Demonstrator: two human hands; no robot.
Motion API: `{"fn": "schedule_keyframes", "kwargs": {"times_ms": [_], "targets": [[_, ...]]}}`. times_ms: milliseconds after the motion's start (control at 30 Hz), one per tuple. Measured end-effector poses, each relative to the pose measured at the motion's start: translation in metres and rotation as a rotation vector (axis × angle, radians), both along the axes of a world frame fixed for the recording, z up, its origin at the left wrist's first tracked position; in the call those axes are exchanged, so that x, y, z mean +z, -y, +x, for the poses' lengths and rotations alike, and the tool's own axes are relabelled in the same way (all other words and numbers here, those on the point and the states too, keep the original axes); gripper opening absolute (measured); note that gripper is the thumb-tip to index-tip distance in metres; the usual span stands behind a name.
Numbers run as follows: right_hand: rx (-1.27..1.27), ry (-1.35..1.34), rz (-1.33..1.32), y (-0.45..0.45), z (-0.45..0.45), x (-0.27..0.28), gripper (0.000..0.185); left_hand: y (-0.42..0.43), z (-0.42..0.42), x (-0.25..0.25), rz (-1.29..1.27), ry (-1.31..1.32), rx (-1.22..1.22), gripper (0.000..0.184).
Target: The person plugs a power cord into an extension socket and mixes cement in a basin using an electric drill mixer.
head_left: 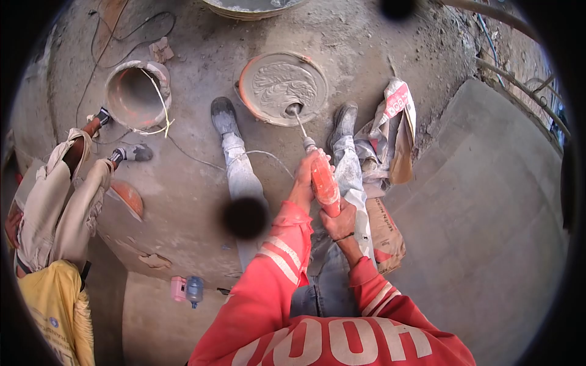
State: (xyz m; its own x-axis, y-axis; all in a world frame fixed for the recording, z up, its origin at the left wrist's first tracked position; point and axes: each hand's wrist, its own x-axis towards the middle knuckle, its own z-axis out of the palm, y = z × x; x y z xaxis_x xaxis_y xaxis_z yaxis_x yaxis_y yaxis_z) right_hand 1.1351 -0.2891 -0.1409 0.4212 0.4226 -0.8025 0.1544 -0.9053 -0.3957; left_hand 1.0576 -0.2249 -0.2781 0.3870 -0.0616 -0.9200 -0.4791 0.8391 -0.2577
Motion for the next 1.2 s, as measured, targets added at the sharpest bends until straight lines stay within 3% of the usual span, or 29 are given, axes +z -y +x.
{"fn": "schedule_keyframes", "kwargs": {"times_ms": [467, 700, 900, 1033, 1200], "targets": [[0.178, 0.036, 0.088, -0.061, -0.012, 0.001, 0.033, -0.061, -0.029, 0.01, 0.047, 0.047, 0.159, 0.029], [0.342, 0.13, 0.156, -0.115, -0.006, -0.01, 0.029, -0.11, -0.033, -0.008, 0.056, 0.078, 0.188, 0.033], [0.326, 0.198, 0.114, -0.142, 0.019, -0.011, 0.028, -0.141, 0.006, -0.017, 0.136, -0.008, 0.163, 0.031], [0.248, 0.24, 0.137, -0.136, 0.04, -0.011, 0.027, -0.144, 0.04, -0.019, 0.136, 0.08, 0.146, 0.025], [0.179, 0.233, 0.032, -0.105, 0.061, -0.009, 0.024, -0.109, 0.071, -0.029, 0.15, 0.085, -0.012, 0.026]]}}
